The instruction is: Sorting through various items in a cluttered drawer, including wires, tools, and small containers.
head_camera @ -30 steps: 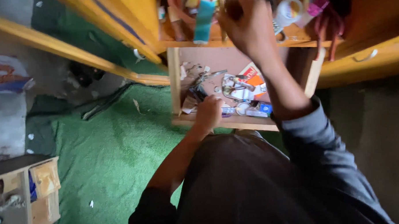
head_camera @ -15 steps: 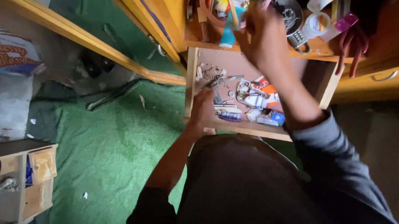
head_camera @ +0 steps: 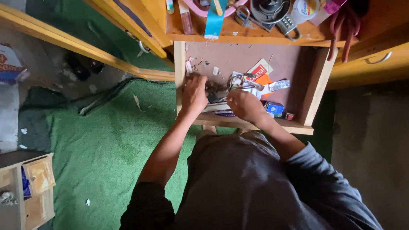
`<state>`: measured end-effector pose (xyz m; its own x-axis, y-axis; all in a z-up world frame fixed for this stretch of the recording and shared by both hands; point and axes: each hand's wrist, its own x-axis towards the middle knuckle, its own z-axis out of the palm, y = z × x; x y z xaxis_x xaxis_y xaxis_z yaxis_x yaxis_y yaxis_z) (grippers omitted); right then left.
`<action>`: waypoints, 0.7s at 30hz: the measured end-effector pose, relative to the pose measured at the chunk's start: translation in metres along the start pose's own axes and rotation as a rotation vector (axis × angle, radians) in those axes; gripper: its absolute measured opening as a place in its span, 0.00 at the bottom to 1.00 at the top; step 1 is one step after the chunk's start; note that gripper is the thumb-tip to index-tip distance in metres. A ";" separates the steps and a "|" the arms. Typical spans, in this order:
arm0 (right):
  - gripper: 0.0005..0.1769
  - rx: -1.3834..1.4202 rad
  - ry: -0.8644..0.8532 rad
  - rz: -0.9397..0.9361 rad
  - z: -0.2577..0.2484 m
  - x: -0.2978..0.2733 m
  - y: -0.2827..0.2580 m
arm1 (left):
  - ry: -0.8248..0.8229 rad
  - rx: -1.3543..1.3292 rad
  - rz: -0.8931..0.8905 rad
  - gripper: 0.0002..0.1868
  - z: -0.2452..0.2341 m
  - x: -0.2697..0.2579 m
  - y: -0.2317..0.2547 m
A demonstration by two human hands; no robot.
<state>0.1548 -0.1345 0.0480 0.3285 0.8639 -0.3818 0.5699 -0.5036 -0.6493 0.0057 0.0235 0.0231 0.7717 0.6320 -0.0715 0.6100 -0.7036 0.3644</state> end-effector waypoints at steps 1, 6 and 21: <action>0.12 -0.095 0.033 -0.032 0.006 0.005 -0.004 | 0.012 -0.068 -0.044 0.21 0.000 0.000 0.000; 0.24 -0.397 0.143 -0.052 0.058 0.044 -0.015 | 0.199 -0.159 -0.089 0.15 -0.051 -0.009 0.019; 0.18 -0.217 -0.033 0.130 0.022 0.059 -0.017 | -0.199 0.037 -0.193 0.16 -0.005 -0.053 0.003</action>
<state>0.1478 -0.0751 0.0224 0.3868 0.7895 -0.4765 0.6739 -0.5947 -0.4384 -0.0342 -0.0101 0.0320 0.6587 0.6815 -0.3188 0.7523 -0.5902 0.2926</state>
